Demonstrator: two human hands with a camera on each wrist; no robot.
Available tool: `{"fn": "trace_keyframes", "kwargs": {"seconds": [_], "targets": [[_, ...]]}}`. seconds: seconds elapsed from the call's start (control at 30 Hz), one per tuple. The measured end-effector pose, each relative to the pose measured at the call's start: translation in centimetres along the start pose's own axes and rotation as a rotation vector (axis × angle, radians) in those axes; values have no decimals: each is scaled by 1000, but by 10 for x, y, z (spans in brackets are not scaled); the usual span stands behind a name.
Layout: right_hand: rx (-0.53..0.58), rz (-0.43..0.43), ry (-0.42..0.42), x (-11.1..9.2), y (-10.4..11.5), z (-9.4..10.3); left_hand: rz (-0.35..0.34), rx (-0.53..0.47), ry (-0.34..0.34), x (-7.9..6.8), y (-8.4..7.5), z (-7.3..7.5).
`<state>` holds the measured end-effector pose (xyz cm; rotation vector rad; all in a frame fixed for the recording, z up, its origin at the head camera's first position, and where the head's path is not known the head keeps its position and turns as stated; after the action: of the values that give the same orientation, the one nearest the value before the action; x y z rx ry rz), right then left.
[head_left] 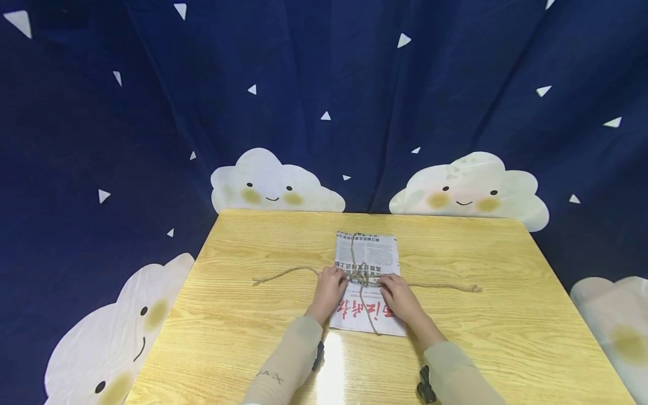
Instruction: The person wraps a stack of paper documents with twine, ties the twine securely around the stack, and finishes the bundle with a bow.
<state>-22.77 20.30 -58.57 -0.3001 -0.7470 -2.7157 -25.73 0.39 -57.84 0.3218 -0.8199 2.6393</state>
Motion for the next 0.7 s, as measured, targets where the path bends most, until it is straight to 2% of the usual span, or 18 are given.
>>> {"fn": "trace_keyframes", "kwargs": {"seconds": [0.2, 0.33, 0.5, 0.7], "targets": [[14, -30, -23, 3, -1, -2, -9, 7, -1, 0, 1, -1], [34, -88, 0, 3, -3, 5, 30, -20, 29, 2, 3, 2], [58, -170, 15, 2, -7, 19, 68, -130, 75, 2, 10, 8], [59, -193, -19, 1, -16, 31, 105, -283, 74, 2, 21, 20]]}}
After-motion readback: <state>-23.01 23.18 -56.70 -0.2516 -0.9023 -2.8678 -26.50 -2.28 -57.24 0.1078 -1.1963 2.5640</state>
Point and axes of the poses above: each hand's wrist, its own x-axis towards the middle knuckle, its own z-axis out of the back of the hand, y = z × x, the point moved 2 cm from there along x, towards the middle knuckle, and after that the axes turned 3 degrees about -x, right-handed, at the moved point
